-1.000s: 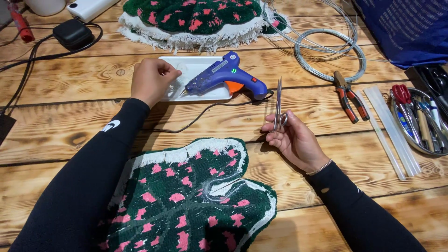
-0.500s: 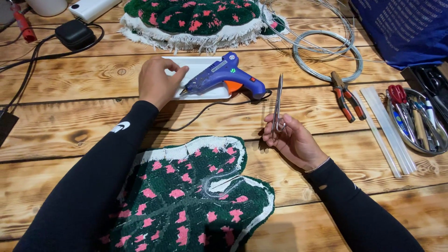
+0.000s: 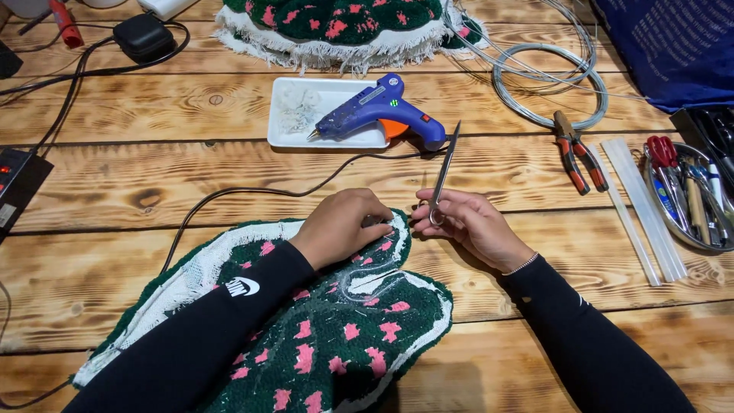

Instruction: The person trims and finishes the edges of a leaf-shaped decorative rug using scissors.

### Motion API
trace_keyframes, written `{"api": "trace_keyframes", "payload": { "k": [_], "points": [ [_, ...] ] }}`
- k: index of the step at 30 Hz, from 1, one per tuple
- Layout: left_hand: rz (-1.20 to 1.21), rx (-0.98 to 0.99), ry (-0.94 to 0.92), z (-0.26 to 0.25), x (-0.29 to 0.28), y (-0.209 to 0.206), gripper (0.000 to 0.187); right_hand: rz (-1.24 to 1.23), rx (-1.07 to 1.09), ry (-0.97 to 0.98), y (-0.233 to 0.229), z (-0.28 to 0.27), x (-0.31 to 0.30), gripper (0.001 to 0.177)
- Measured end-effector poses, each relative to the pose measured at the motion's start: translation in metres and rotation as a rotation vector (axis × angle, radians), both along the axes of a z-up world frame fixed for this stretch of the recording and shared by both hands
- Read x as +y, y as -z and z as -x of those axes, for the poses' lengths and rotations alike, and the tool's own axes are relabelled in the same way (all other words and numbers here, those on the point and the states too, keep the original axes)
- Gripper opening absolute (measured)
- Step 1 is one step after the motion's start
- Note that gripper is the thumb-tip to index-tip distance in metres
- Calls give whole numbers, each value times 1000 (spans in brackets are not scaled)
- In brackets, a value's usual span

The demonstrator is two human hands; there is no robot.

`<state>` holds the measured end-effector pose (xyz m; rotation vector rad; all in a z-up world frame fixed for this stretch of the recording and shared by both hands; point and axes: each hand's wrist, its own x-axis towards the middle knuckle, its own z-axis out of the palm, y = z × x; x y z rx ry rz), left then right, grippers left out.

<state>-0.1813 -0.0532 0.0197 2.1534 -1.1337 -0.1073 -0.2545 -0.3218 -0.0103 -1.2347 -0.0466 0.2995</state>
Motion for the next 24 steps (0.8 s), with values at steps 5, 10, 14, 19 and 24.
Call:
{"api": "trace_keyframes", "payload": {
  "k": [5,10,14,19,24],
  "points": [
    [-16,-131,50,3,-4,5,16,19,72,14,-19,5,12,48],
    [10,-284,66,4,-11,16,17,-18,99,29,-22,6,12,51],
    [9,-309,93,5,-11,20,15,76,89,22,-30,8,13,45],
    [48,-253,93,5,-8,17,16,257,16,33,-9,18,-6,33],
    [90,-120,179,-1,-1,9,15,376,169,-29,-8,43,-9,24]
  ]
}}
